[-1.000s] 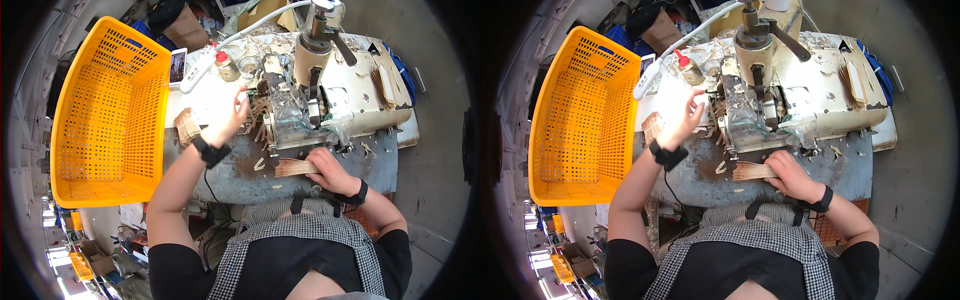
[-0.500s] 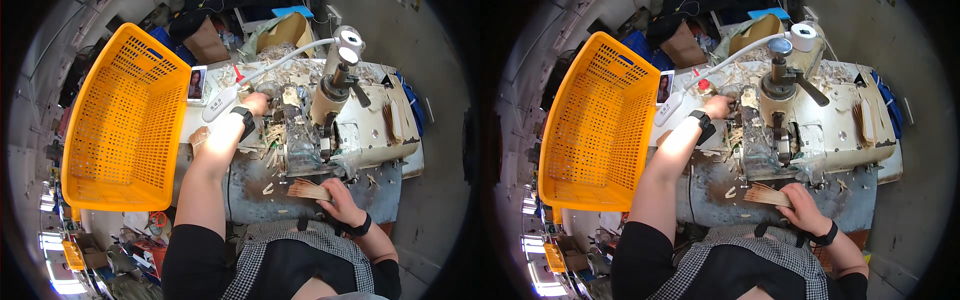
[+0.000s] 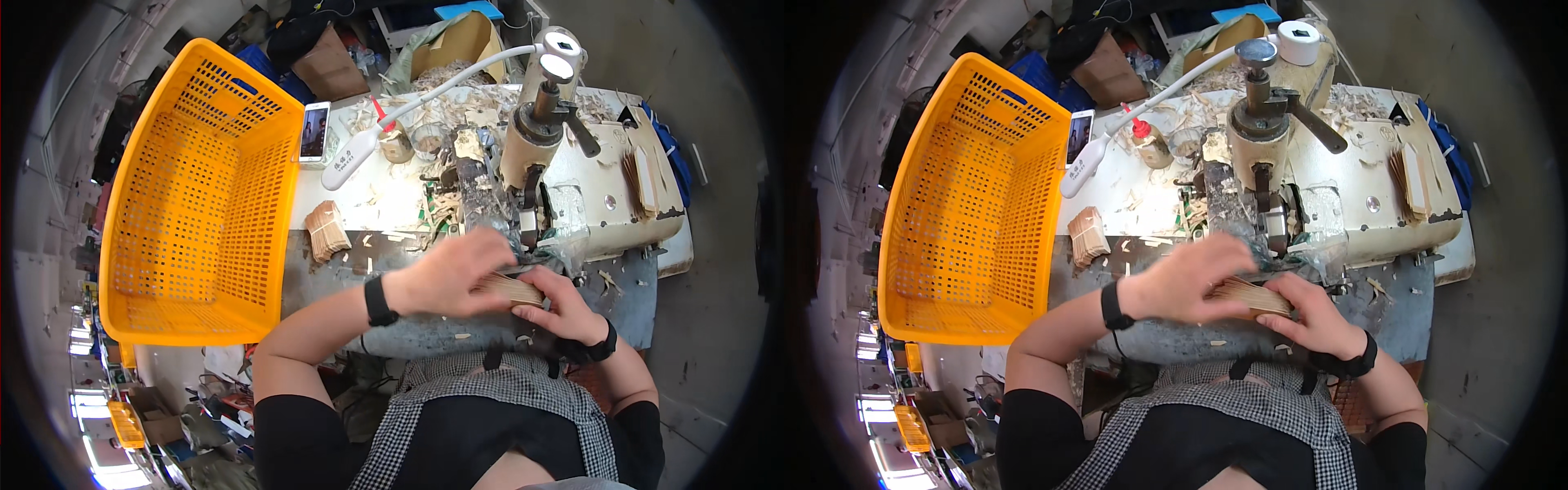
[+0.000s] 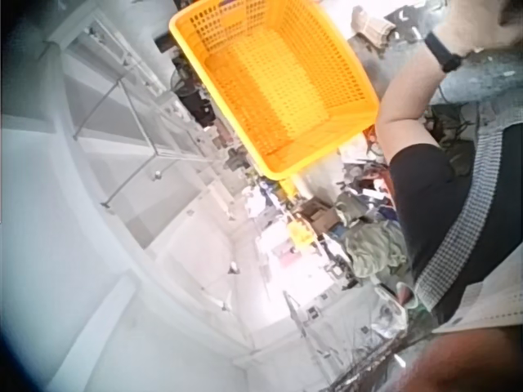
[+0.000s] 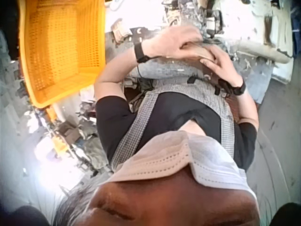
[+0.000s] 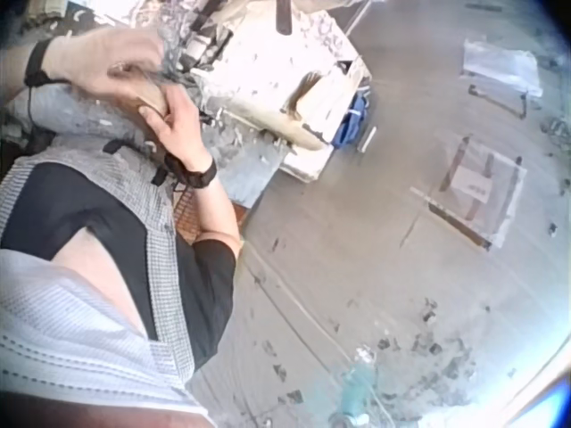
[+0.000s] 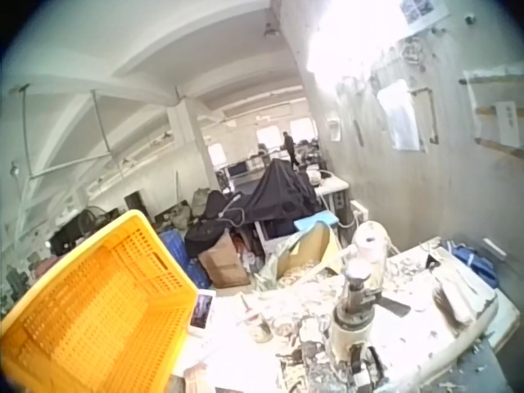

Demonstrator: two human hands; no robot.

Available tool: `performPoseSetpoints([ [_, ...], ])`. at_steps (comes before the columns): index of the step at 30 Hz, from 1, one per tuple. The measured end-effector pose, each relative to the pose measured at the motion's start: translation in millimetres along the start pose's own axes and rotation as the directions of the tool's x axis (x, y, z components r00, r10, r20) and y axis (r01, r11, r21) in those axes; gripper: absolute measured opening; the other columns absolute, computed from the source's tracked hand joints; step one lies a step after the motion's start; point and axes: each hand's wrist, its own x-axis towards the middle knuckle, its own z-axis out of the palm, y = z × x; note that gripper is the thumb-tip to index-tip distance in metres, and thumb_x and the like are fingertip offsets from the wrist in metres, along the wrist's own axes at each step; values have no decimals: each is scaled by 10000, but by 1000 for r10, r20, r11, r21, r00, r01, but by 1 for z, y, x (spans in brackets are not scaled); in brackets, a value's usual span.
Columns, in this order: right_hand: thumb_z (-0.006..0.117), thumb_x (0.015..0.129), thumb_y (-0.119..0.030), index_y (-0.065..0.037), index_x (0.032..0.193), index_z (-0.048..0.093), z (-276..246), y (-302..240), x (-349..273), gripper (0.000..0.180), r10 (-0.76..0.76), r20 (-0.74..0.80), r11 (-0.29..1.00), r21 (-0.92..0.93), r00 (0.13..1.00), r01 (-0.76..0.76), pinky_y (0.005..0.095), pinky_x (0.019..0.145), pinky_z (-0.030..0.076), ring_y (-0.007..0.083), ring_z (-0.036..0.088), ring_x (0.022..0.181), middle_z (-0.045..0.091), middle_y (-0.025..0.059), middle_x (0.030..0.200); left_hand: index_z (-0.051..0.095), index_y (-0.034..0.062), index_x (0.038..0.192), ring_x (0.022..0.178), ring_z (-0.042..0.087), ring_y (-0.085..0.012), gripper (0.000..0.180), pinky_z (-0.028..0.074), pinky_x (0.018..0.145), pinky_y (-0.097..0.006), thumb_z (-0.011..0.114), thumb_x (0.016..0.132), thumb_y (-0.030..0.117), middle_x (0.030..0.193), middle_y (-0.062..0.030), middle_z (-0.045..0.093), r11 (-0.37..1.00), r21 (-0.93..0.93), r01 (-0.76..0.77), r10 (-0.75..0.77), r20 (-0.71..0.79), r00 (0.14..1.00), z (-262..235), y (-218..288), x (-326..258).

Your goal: The recorder uses a leather skiving machine to thin the edges of leather shoe upper components, then organizes and bundles them.

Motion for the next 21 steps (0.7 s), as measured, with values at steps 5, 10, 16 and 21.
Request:
performPoseSetpoints([
  [5, 723, 836, -162, -3, 1111, 585, -5, -18, 9, 347, 165, 114, 936, 297, 980, -192, 272, 785, 464, 111, 565, 890, 618, 55, 961, 406, 61, 1362, 1066, 561, -326, 683, 481, 898, -417, 720, 806, 303, 1162, -166, 546, 945, -153, 289, -249, 240, 938, 22, 18, -17],
  [10, 718, 853, -149, -46, 1091, 562, -7, -25, 7, 303, 285, 77, 797, 535, 955, -281, 217, 755, 445, 56, 532, 863, 583, -17, 945, 481, 58, 1316, 1106, 569, -287, 569, 454, 950, -368, 697, 814, 216, 1225, -140, 538, 893, -406, 196, -178, 82, 981, 19, 21, -17],
  [16, 681, 895, -171, -50, 1087, 526, -4, -24, 8, 275, 306, -54, 795, 563, 951, -224, 191, 664, 447, 33, 540, 777, 575, -29, 891, 607, 21, 1110, 974, 611, -160, 224, 478, 875, -297, 596, 905, 110, 1044, -87, 644, 732, -545, 410, -449, 67, 891, 14, 18, -13],
  [21, 711, 853, -116, -16, 1005, 566, -21, -9, 2, 232, 51, -442, 993, 117, 896, 1, 226, 637, 456, 77, 535, 686, 576, 2, 769, 631, 23, 974, 799, 583, -34, 192, 473, 711, -205, 611, 943, 211, 877, 12, 658, 462, -635, 619, -649, 234, 724, -1, -7, -12],
])
